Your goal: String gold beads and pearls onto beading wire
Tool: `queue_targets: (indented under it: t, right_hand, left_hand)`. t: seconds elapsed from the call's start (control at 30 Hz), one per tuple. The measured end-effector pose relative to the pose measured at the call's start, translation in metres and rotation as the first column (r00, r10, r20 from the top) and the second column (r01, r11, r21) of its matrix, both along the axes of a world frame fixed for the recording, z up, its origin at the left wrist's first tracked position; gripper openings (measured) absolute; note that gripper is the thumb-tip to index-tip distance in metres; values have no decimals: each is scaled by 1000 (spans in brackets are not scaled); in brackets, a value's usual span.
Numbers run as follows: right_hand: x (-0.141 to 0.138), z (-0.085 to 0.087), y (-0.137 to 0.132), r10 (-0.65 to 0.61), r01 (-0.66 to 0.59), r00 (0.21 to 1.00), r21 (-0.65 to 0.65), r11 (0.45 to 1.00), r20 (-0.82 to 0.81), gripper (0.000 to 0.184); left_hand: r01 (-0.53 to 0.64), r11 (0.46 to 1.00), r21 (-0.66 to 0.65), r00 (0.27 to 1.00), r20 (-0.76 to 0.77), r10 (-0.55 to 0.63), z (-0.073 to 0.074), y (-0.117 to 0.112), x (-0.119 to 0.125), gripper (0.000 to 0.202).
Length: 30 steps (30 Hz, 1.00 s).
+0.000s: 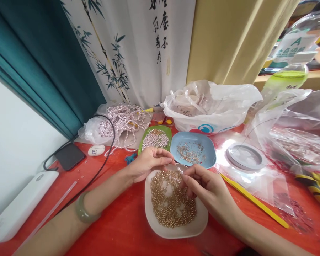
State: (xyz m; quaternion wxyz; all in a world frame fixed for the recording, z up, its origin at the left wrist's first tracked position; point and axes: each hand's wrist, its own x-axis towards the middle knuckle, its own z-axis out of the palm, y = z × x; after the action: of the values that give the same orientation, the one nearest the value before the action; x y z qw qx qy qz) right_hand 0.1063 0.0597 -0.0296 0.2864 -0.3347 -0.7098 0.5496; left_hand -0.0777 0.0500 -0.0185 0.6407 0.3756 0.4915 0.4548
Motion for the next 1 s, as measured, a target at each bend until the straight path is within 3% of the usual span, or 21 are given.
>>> queue_targets:
  t: [0.67,1.0]
  right_hand:
    - [0,1,-2,-34,35,999,-7,999,24,16]
    - [-1,-2,-1,-24,24,999,0,1000,46,15]
  left_hand:
    - [37,999,20,991,-132,-34,6,-3,6,11]
    - [51,995,90,974,-226,-29,9,-5,6,11]
